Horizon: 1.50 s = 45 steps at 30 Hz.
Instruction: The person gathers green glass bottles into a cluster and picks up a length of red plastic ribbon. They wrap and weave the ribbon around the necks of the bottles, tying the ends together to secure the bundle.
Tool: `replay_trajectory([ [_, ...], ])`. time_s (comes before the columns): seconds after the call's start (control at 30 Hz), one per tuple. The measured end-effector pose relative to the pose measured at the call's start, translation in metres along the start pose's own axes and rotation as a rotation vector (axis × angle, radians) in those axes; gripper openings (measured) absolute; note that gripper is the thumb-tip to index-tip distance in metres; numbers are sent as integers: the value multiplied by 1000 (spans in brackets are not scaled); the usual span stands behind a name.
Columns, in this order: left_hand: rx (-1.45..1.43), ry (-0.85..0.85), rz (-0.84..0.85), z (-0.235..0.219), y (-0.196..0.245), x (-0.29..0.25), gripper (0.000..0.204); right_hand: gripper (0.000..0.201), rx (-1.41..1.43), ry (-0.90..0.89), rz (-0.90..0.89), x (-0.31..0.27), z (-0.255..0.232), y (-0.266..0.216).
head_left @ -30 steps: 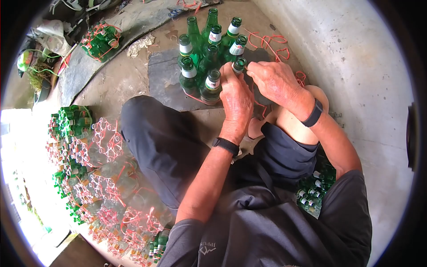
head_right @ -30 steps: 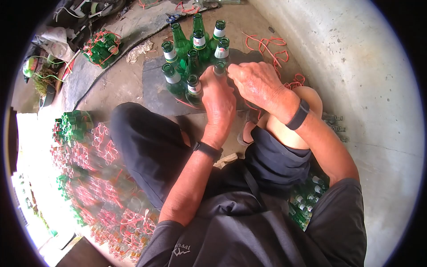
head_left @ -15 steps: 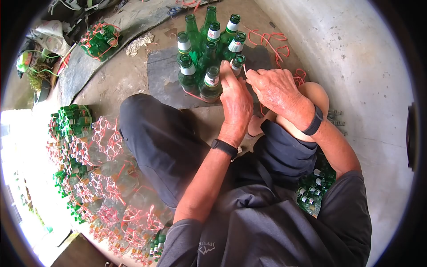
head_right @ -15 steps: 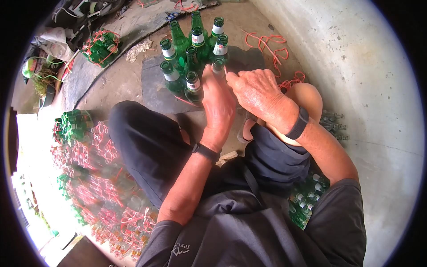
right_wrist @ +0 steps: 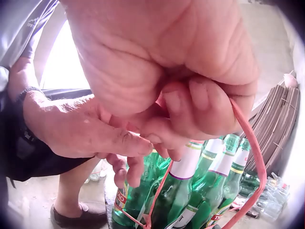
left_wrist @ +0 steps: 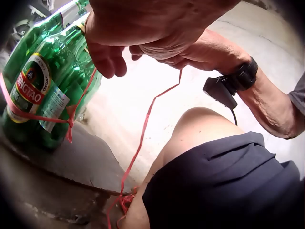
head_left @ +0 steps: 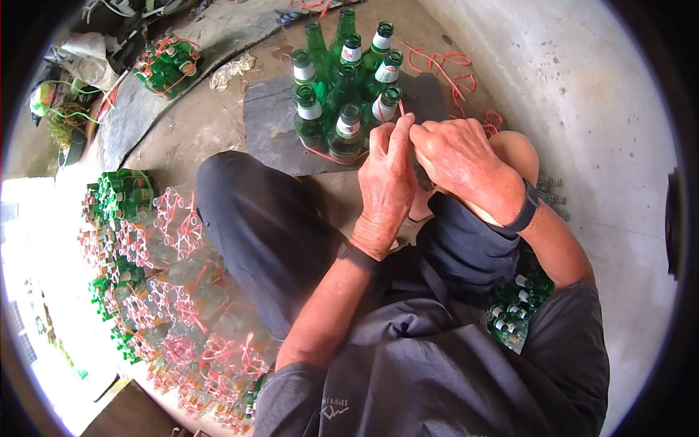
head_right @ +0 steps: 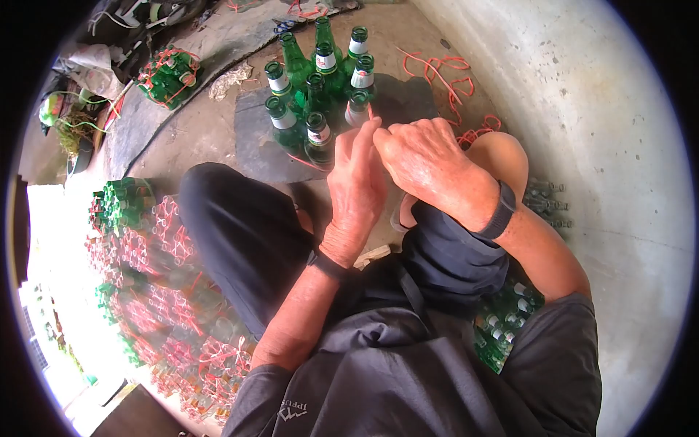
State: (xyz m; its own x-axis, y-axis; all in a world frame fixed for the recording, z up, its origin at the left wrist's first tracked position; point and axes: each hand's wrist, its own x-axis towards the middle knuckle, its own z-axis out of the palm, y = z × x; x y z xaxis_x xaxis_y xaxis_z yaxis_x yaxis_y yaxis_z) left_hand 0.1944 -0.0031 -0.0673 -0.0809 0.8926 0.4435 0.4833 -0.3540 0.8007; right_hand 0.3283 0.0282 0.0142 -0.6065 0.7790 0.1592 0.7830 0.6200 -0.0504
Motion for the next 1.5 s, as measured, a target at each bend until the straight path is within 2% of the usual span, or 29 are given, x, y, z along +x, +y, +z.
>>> replay_trajectory([
  [0.13, 11, -76, -24, -6, -3, 3, 46, 9, 47, -42, -23, 1, -10, -3],
  [0.2, -7, -40, 40, -7, -4, 4, 40, 13, 106, -76, -17, -1, -11, -2],
  [0.3, -20, -22, 47, -8, -6, 5, 31, 20, 203, -90, -57, 0, -22, 3],
  [0.43, -90, 47, 23, -8, -7, 4, 24, 21, 254, -74, -147, 8, -46, 25],
  [0.53, -110, 46, -21, -11, -6, 3, 15, 21, 469, -149, 108, 15, -59, 46],
  [0.6, -270, 10, -169, -9, -10, 0, 13, 22, 525, -147, 123, 18, -64, 66],
  [0.63, -269, 14, -167, -10, -10, 0, 13, 23, 584, -148, 139, 22, -69, 71],
  [0.67, -327, 1, -204, -11, -9, -1, 14, 24, 524, -227, 205, 27, -82, 74],
  [0.73, -386, -10, -241, -8, -10, -4, 15, 25, 525, -239, 209, 34, -90, 92],
  [0.8, -649, 75, -334, -3, -11, -6, 15, 27, 519, -232, 215, 40, -94, 108],
  [1.0, -772, 34, -487, -18, -2, -4, 21, 32, 396, -228, 163, 62, -113, 149],
  [1.33, -859, 56, -489, -26, -2, -5, 20, 45, 260, -318, 135, 100, -120, 171],
  [1.37, -856, 60, -494, -28, -2, -6, 20, 45, 263, -322, 131, 105, -120, 170],
  [1.43, -880, 70, -531, -31, -1, -5, 19, 30, 264, -324, 175, 116, -118, 164],
  [1.5, -882, 79, -546, -35, 1, -5, 19, 34, 260, -306, 148, 127, -113, 161],
])
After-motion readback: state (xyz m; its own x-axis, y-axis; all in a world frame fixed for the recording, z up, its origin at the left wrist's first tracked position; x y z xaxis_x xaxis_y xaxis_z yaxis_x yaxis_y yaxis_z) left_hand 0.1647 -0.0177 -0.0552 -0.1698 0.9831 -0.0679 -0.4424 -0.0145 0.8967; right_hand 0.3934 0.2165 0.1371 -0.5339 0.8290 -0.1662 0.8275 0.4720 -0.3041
